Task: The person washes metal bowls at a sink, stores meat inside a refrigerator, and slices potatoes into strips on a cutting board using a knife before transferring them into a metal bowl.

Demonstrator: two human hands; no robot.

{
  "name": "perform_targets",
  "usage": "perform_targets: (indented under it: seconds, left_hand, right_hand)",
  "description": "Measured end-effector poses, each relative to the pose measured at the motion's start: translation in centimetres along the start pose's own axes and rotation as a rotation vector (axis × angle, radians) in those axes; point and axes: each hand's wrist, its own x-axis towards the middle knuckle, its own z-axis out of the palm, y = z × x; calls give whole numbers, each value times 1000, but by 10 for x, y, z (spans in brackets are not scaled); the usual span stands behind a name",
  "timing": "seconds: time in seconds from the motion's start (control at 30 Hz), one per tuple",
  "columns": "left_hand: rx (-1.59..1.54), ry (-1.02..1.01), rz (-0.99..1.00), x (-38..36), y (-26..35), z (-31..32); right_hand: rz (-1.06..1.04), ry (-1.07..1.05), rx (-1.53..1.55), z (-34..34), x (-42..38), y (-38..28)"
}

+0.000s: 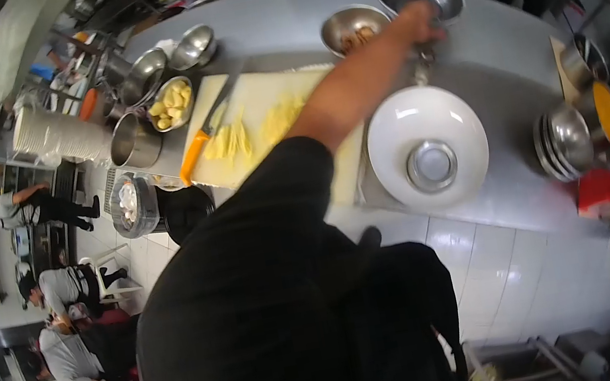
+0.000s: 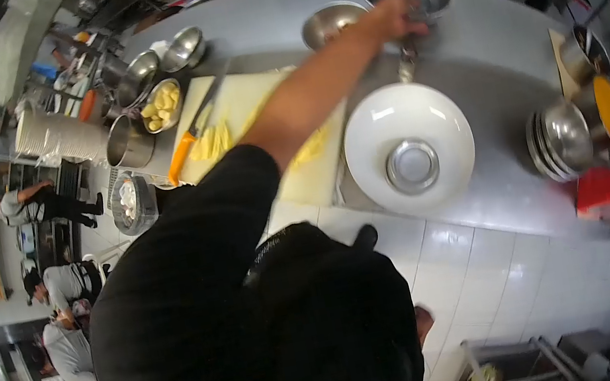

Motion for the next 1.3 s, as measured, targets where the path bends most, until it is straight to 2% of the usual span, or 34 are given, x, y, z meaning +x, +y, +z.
perform_targets:
  seconds: [0.03,0.07,0.13,0.17,0.2,0.27,0.33,0.43,0.53,0.57,0.67,0.8,1.03,1.13,1.3]
  left_hand:
    - [14,32,-18,-23,16,1]
    - [-6,-47,-61,-30,21,-9]
    - [278,-47,32,-65,41,-21]
    - [310,-22,103,-104,54,-20]
    - [321,-20,175,-126,56,-30]
    - [342,55,140,-176,56,-44]
    - [254,128,182,-223,39,-56]
    - [235,166,-10,-286,-7,-67]
    - [211,80,-156,-330,-63,-60]
    - [154,148,-168,-341,-74,-47]
    - [244,130,-163,-337,-116,-34]
    - [397,184,-179,-331,-114,-19]
    - [553,200,105,-290,-132,-25]
    - [636,203,130,-269,-128,-25]
    - [901,202,218,-251,-118,-34]
  right_hand:
    - [-56,9,1,0,0,-26]
    - [-86,35,33,3,-1,-55]
    - [-94,95,142,6,-4,-110]
    - [33,176,328,7,0,-129]
    - [21,210,350,5,0,-148]
    - [-43,210,370,6,8,-178]
    - [-57,179,379,5,1,-214]
    - [-102,104,493,14,-11,-256]
    - [-181,40,531,30,-22,-297]
    - [-211,18,545,36,-23,-310]
    - [-273,46,543,47,-12,-346]
    - [-351,25,499,55,9,-363]
    - [-368,142,436,64,13,-365]
    - [-384,92,557,72,5,-358]
    - [-350,-44,455,74,-10,-358]
